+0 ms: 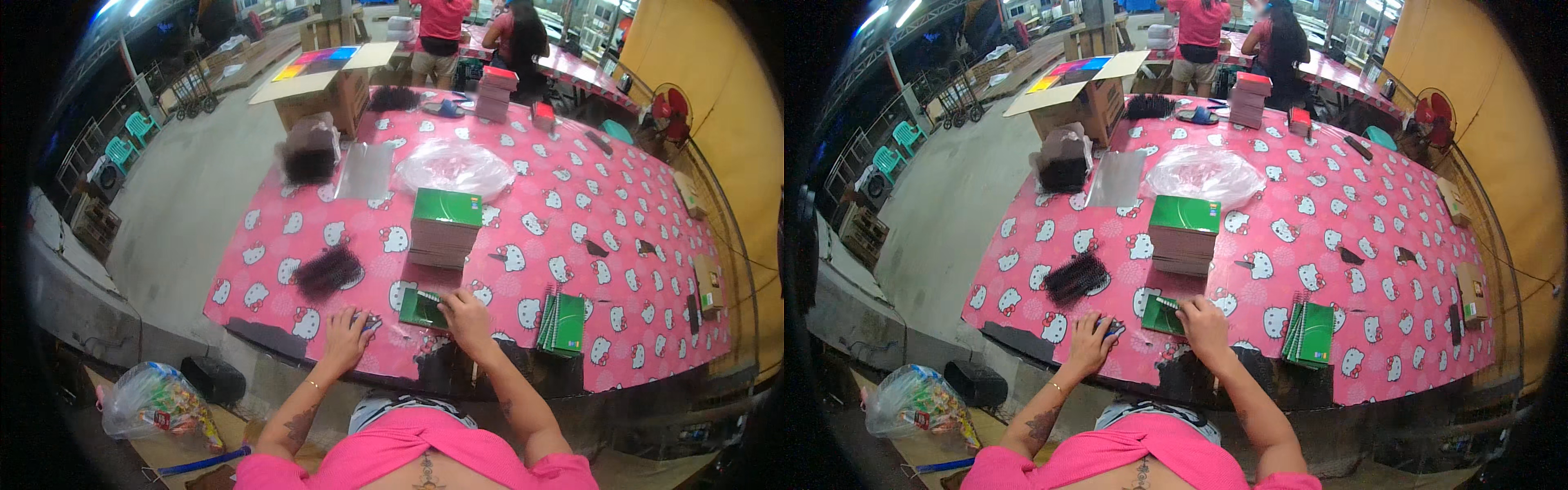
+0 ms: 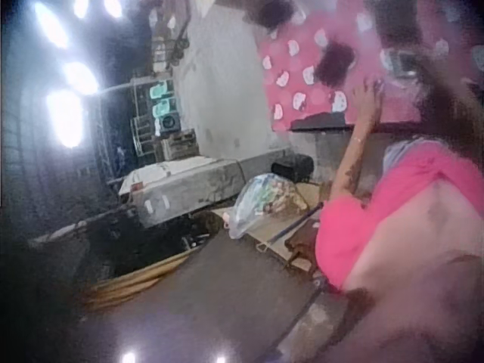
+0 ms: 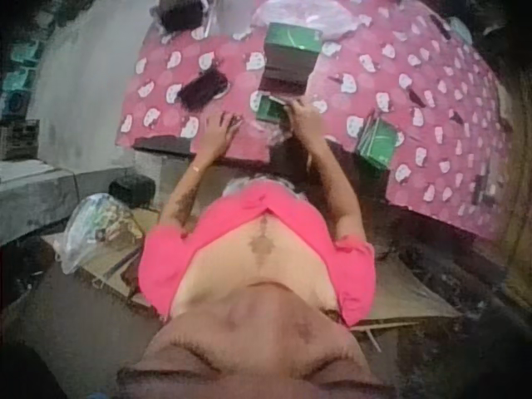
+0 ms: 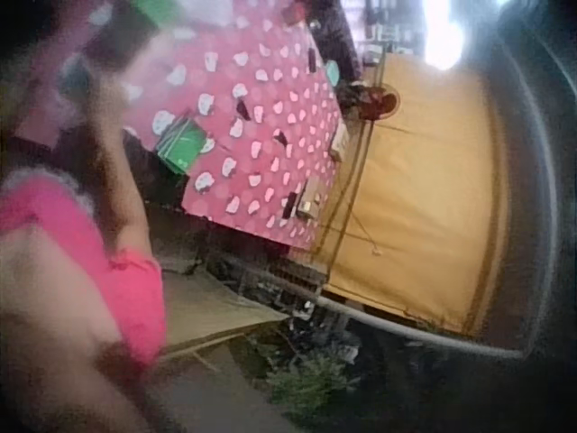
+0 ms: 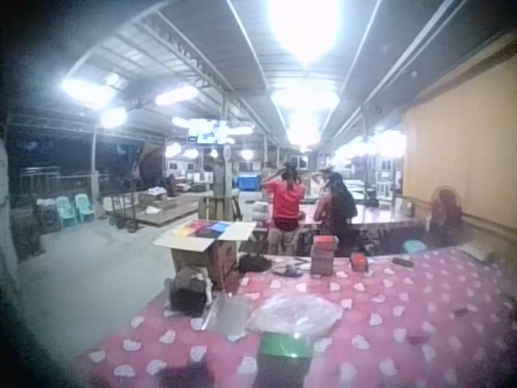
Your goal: The person picks up green printed materials from a stack by hand, turns them over, and places them onto another stack on a table.
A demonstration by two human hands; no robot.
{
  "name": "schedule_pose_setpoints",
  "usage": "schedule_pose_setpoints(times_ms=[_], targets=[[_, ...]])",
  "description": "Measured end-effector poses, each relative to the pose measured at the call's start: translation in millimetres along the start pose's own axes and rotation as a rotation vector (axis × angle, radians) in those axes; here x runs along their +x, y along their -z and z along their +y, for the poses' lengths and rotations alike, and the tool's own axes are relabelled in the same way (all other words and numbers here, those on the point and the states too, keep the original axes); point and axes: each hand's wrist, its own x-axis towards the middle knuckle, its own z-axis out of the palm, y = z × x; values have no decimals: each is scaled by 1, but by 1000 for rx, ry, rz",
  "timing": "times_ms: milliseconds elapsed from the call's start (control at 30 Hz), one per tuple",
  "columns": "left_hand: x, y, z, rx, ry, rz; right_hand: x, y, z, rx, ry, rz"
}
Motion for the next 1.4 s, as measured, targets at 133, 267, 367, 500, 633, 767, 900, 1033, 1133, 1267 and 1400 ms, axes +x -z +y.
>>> schedule_pose_setpoints(times_ms=[133, 267, 367, 500, 633, 767, 900, 1033, 1133, 1267, 1400], targets=[[19, 17, 8, -541, 376, -52, 9, 2, -1, -87, 53, 44], [42, 5, 31, -1354, 710, -110, 9, 3, -4, -114, 59, -16], [56, 12, 57, -1539, 661, -255, 7, 0, -2, -125, 31, -27], [57, 0, 52, -1645, 723, -366, 6, -2, -10, -74, 20, -1], [65, -4, 57, -1683, 773, -394, 6, -5, -5, -38, 33, -5], [70, -3, 71, -1704, 833, -324, 10, -2, -10, -76, 37, -7], [71, -3, 72, -1727, 849, -300, 15, 2, -12, -66, 51, -15], [68, -3, 67, -1717, 867, -324, 13, -7, -3, -62, 67, -32], [63, 1, 68, -1723, 874, -271, 14, -5, -8, -60, 60, -10], [57, 11, 71, -1758, 805, -306, 13, -11, -5, -78, 61, 12], [56, 9, 69, -1814, 778, -346, 13, -14, -5, -83, 74, 35]])
